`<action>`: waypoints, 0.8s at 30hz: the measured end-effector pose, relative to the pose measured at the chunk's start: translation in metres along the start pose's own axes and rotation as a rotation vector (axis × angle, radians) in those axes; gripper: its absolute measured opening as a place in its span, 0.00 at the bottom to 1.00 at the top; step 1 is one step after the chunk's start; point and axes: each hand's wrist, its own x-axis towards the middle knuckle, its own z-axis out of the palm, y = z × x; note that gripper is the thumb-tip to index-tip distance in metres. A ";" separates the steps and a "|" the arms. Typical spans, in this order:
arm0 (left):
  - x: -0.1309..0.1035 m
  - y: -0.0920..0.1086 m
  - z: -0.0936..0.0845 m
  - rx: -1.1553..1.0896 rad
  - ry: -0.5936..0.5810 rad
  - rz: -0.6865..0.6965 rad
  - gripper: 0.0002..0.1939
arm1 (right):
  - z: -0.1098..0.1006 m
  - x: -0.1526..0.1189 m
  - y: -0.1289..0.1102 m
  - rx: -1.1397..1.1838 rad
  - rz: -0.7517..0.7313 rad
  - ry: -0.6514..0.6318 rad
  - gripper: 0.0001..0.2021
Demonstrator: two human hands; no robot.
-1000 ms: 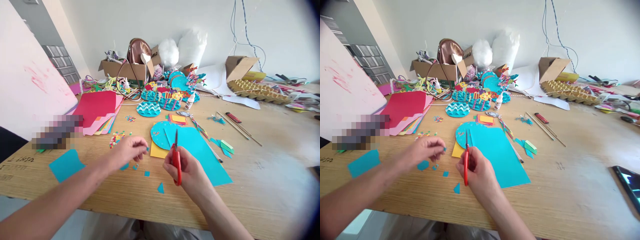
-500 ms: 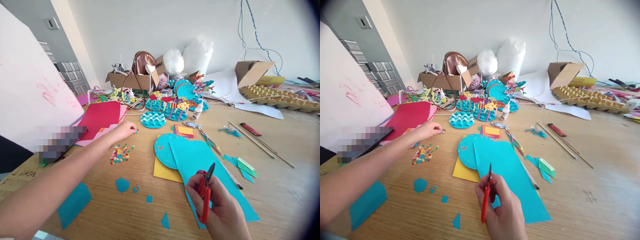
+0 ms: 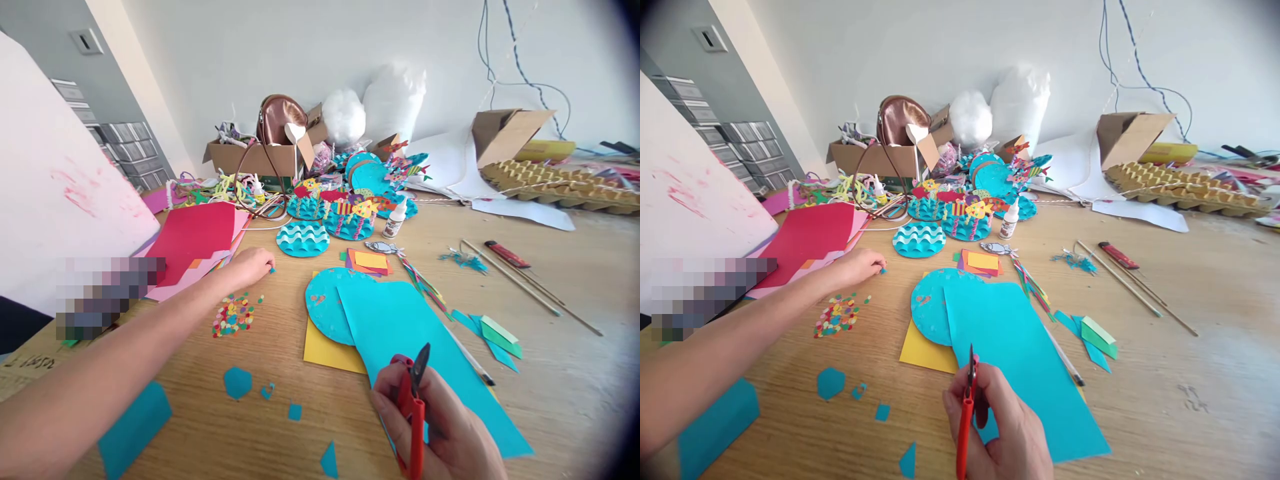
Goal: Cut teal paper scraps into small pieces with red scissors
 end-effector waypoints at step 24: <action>-0.001 0.004 -0.002 0.171 0.063 0.027 0.13 | 0.002 -0.002 -0.005 0.021 0.073 0.041 0.07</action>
